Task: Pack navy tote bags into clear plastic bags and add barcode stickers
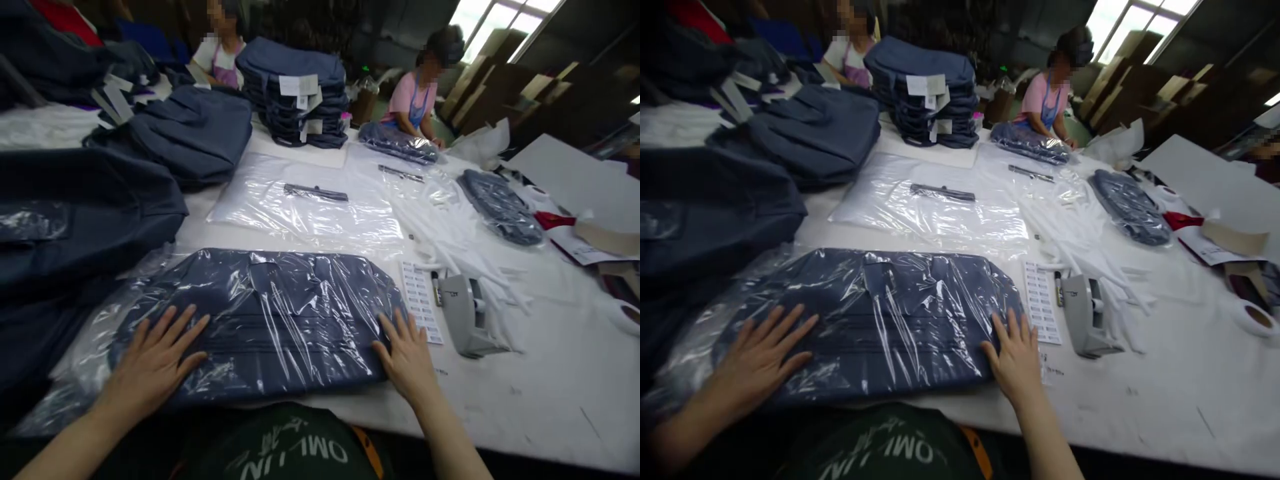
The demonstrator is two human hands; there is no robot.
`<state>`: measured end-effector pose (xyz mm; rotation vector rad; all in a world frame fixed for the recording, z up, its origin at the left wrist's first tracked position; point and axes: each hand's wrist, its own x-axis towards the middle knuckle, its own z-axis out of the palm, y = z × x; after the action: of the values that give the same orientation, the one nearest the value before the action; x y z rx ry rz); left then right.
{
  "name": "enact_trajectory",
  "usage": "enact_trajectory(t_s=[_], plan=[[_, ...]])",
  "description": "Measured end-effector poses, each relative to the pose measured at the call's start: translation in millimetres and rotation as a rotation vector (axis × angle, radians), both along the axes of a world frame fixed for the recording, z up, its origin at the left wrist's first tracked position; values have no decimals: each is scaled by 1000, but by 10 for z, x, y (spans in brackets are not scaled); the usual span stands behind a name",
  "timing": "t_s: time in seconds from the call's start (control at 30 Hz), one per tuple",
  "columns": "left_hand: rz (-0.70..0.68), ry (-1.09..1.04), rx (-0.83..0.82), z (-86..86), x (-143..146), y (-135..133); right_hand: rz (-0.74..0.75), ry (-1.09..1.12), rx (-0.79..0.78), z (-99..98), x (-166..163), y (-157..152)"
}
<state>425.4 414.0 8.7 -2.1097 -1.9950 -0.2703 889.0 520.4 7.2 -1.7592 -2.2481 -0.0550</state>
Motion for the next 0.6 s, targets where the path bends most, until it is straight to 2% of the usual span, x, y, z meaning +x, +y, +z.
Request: enact_trajectory(t_s=[0.07,0.13,0.2,0.27,0.3,0.37,0.47,0.53,0.6], plan=[[-8,48,-67,-173,8,-28,-11,-3,-66,-364,60,-73],[25,28,-92,-136,-19,-28,-10,37,-75,-528,56,-121],[13,-40,-25,85,64,77,13,85,-82,-504,42,-119],[-71,-140,36,364,344,322,43,129,-105,-393,41,-90],[-137,-190,20,479,550,488,52,148,-115,-337,44,-79],[-251,-255,-114,606,1011,852,55,187,-127,-257,58,-88],[-297,-210,-434,543,1495,1291,83,268,-124,-223,118,-168],[-294,-164,-632,412,1505,1446,118,365,-88,-242,206,-201],[-308,-193,-711,290,1296,1526,83,494,-13,-284,344,-162]])
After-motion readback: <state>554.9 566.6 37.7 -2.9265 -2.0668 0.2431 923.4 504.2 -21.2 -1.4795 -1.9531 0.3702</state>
